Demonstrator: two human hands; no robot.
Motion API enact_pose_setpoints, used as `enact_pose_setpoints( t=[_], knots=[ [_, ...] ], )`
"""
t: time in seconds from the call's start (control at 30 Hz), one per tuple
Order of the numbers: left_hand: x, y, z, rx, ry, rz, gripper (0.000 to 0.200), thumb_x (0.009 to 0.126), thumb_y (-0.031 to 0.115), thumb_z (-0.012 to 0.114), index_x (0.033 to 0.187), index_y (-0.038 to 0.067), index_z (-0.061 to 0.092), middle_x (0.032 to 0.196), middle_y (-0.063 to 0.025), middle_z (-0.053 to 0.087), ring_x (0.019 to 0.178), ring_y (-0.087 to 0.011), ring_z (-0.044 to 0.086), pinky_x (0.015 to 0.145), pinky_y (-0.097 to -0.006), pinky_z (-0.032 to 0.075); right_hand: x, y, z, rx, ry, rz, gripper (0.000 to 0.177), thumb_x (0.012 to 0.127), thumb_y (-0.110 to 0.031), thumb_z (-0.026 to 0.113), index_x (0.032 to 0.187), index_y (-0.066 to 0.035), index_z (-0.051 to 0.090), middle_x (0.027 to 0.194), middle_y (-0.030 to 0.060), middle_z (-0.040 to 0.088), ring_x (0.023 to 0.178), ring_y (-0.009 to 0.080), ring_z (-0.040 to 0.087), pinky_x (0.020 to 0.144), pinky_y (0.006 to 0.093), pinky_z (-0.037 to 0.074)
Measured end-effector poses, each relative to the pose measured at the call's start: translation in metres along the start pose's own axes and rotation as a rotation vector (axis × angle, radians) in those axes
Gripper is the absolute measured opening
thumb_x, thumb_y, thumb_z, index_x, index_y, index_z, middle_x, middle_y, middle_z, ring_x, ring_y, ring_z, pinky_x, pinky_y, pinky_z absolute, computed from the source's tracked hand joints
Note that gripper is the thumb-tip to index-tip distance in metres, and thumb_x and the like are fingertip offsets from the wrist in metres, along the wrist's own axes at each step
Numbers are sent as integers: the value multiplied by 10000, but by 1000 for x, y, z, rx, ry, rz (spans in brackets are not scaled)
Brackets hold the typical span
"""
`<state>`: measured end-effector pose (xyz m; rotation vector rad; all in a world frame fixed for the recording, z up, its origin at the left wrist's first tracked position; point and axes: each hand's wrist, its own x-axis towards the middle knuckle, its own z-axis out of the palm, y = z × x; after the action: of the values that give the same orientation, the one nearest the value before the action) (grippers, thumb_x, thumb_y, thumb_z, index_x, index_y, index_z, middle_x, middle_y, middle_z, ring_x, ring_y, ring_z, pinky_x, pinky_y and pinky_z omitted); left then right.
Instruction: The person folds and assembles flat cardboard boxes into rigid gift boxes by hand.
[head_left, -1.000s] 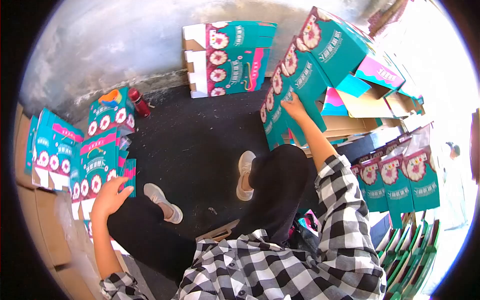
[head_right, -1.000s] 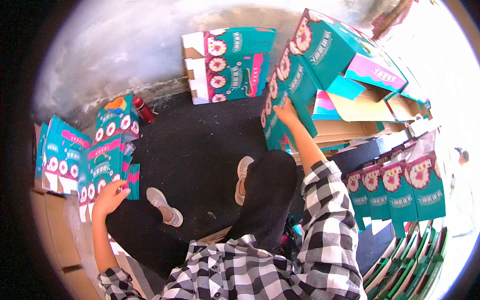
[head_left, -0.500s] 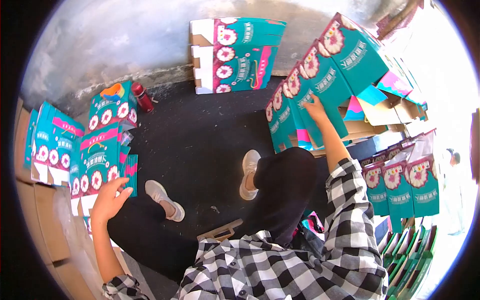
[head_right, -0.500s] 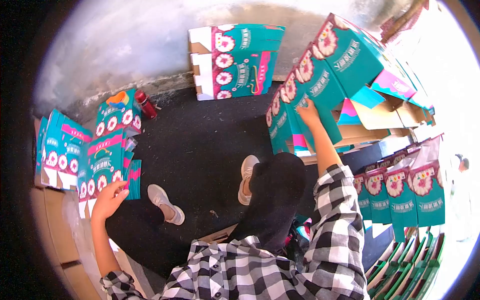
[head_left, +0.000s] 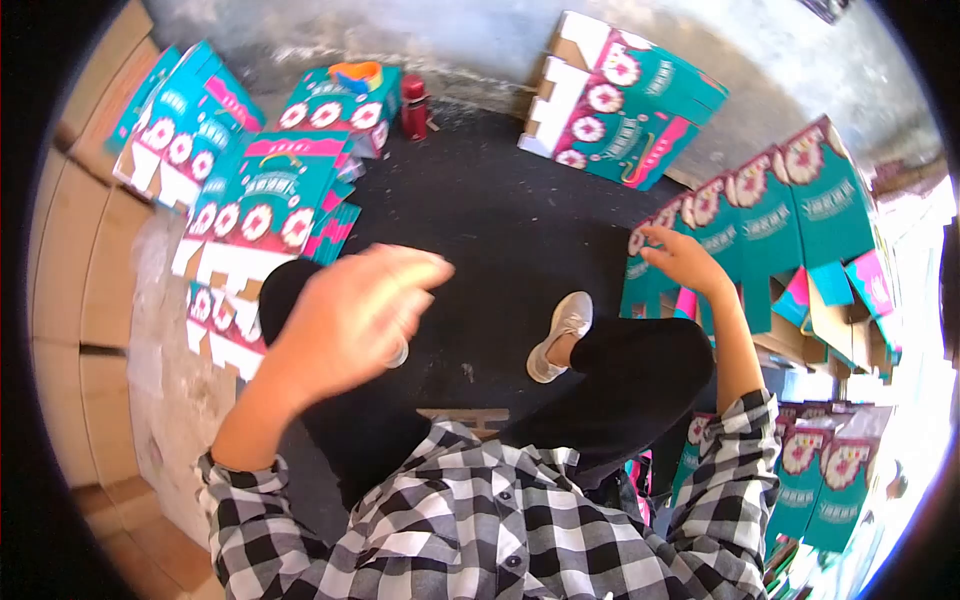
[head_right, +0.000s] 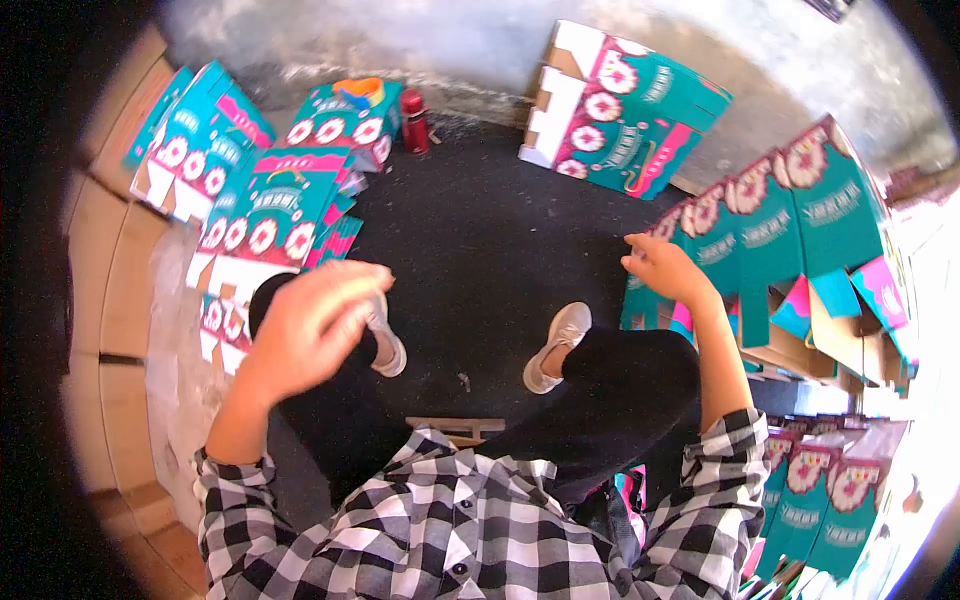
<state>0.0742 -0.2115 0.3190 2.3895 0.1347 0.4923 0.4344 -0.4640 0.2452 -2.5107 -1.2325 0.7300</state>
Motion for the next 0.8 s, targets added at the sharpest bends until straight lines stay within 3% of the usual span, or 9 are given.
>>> enact_pose_setpoints(
  t=[0.07, 0.17, 0.2, 0.33, 0.47, 0.57, 0.63, 0.7, 0.8],
  knots=[
    [-4, 47, -8, 30, 89, 454, 177, 823, 78, 600, 993, 64, 648, 1037, -78, 650, 921, -241, 645, 797, -346, 503, 7, -28, 20, -200, 44, -193, 455, 862, -261, 590, 1250, -38, 508, 1143, 174, 588, 1027, 317, 585, 858, 401, 476],
    [-27, 100, -32, 4, 145, 741, 209, 784, 97, 645, 993, 105, 658, 1087, -62, 648, 910, -223, 657, 783, -322, 515, 16, -63, 50, -304, 8, -384, 407, 860, -263, 581, 1212, -64, 533, 1105, 168, 589, 1023, 342, 573, 858, 426, 474],
    [-27, 99, -37, 1, 172, 822, 268, 823, 186, 624, 1088, 156, 642, 1036, -55, 657, 877, -212, 650, 705, -289, 533, 20, -65, 60, -296, -34, -404, 403, 860, -265, 581, 1208, -67, 536, 1096, 168, 591, 1023, 343, 573, 859, 426, 474],
    [-18, 127, 1, -47, 680, 529, 186, 878, 284, 579, 951, 132, 658, 939, -25, 664, 746, -164, 624, 601, -250, 544, 30, -68, 79, -414, -198, -282, 414, 852, -288, 588, 1208, -81, 541, 1090, 171, 595, 1026, 344, 575, 858, 434, 472],
    [-4, 90, -8, -181, 418, 378, 326, 850, 158, 616, 1152, 63, 539, 1048, -81, 635, 822, -169, 632, 707, -269, 515, 27, -63, 72, -419, -95, -194, 407, 847, -279, 592, 1190, -65, 545, 1104, 179, 598, 1033, 351, 574, 867, 438, 462],
    [13, -9, -18, -374, 417, -97, 514, 830, 63, 644, 1303, 12, 450, 1130, -122, 614, 879, -172, 638, 787, -284, 494, 37, -42, 72, -385, -110, -220, 380, 858, -245, 589, 1184, -55, 542, 1102, 182, 599, 1043, 353, 564, 865, 430, 461],
    [-5, -111, -10, -598, 530, -378, 387, 909, 164, 571, 1260, 22, 489, 1073, -115, 626, 880, -156, 634, 781, -276, 497, 34, -43, 71, -402, -127, -193, 379, 861, -254, 590, 1182, -59, 543, 1105, 175, 601, 1038, 342, 570, 864, 425, 463],
    [-54, -212, 18, -473, 703, -575, 294, 896, 157, 574, 1131, -17, 546, 952, -106, 636, 749, -152, 631, 698, -256, 514, 31, -42, 73, -390, -147, -169, 379, 863, -256, 589, 1184, -61, 542, 1108, 171, 602, 1040, 339, 571, 867, 424, 463],
    [-147, -300, 61, -270, 372, -1002, 254, 884, 187, 581, 1052, -4, 572, 879, -78, 638, 720, -146, 624, 636, -264, 507, 31, -47, 72, -397, -179, -135, 380, 866, -258, 586, 1189, -63, 539, 1120, 164, 602, 1045, 337, 570, 871, 422, 463]
  ],
)
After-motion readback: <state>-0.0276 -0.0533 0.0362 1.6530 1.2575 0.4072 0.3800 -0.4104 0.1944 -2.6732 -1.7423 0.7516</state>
